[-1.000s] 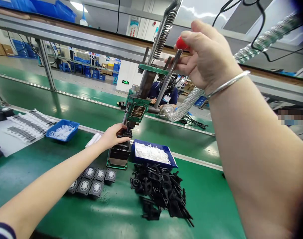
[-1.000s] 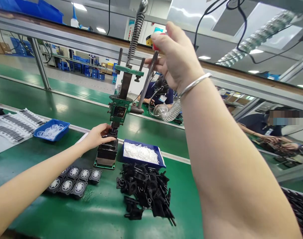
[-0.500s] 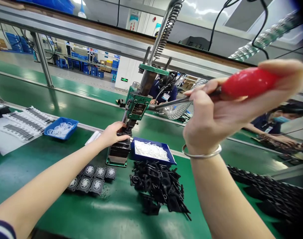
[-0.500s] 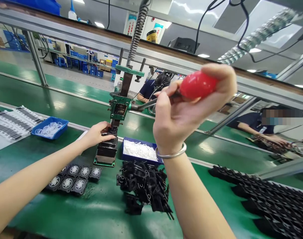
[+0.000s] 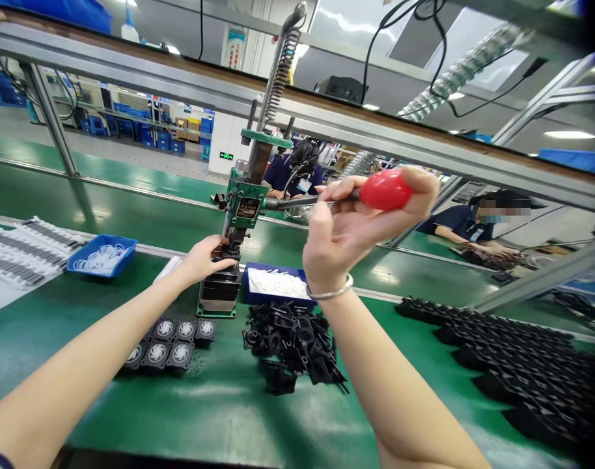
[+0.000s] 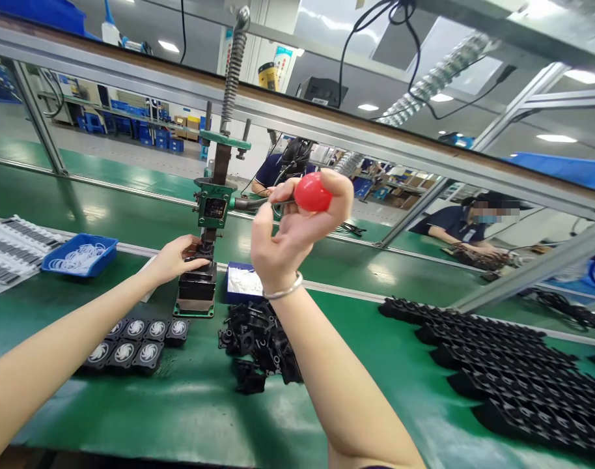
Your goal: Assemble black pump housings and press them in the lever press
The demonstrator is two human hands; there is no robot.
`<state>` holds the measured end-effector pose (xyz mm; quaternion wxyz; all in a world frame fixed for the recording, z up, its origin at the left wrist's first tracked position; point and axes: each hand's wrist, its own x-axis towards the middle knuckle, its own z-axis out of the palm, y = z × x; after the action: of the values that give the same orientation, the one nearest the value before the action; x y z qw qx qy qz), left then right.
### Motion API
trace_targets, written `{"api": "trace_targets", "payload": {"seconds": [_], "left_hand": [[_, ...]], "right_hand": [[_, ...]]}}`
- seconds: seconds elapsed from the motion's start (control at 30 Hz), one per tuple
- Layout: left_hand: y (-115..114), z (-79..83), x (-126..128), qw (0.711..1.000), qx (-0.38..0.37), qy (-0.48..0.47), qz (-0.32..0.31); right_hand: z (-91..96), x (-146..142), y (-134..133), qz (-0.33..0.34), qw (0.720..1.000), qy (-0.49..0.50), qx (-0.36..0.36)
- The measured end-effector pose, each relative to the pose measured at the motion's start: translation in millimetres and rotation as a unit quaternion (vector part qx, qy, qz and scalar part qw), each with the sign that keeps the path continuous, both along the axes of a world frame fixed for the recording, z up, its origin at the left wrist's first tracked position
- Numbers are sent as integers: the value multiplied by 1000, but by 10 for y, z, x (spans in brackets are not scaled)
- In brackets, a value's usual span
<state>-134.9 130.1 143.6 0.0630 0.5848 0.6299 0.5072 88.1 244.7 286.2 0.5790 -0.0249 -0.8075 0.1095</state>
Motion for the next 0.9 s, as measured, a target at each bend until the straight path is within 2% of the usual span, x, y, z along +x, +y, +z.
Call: {"api": "trace_targets", "payload": {"seconds": [0.2, 0.27, 0.3, 0.33, 0.4, 0.5, 0.53, 0.6, 0.63, 0.7, 0.8, 0.83, 0.9], "left_hand": [[-6, 82, 60, 999, -10, -50, 12], [-68, 84, 139, 997, -8, -70, 21], [-126, 80, 204, 997, -5, -79, 28], [-201, 73, 287, 996, -1, -88, 35], [-392, 47, 505, 995, 18, -87, 53], [-686, -55, 898, 995, 62, 4, 84], [-760, -110, 1023, 992, 76, 40, 92], [-848, -241, 1235, 983, 103, 100, 111], [-862, -307, 1316, 979, 115, 121, 116], [-847, -413, 1424, 974, 122, 152, 114], [-794, -479, 1448, 976, 69, 186, 93], [-786, -487, 1417, 974, 42, 204, 92], [-791, -521, 1298, 962, -13, 256, 95]], "right_hand": [[564, -139, 129, 1, 1000, -3, 2], [639, -172, 153, 25, 999, 11, -16], [600, -169, 126, 33, 999, 12, -32], [504, -152, 60, 37, 998, 2, -50], [146, -75, -196, 33, 993, -66, -96], [-638, 99, -774, 41, 957, -237, -162], [-903, 151, -959, 36, 949, -264, -169], [-1348, 231, -1242, -12, 945, -251, -208], [-1509, 261, -1325, -38, 945, -234, -225], [-1699, 326, -1363, -78, 944, -203, -248], [-1752, 549, -1106, -152, 939, -188, -246], [-1748, 678, -948, -203, 927, -192, -249], [-1759, 1016, -562, -330, 879, -207, -276]]}}
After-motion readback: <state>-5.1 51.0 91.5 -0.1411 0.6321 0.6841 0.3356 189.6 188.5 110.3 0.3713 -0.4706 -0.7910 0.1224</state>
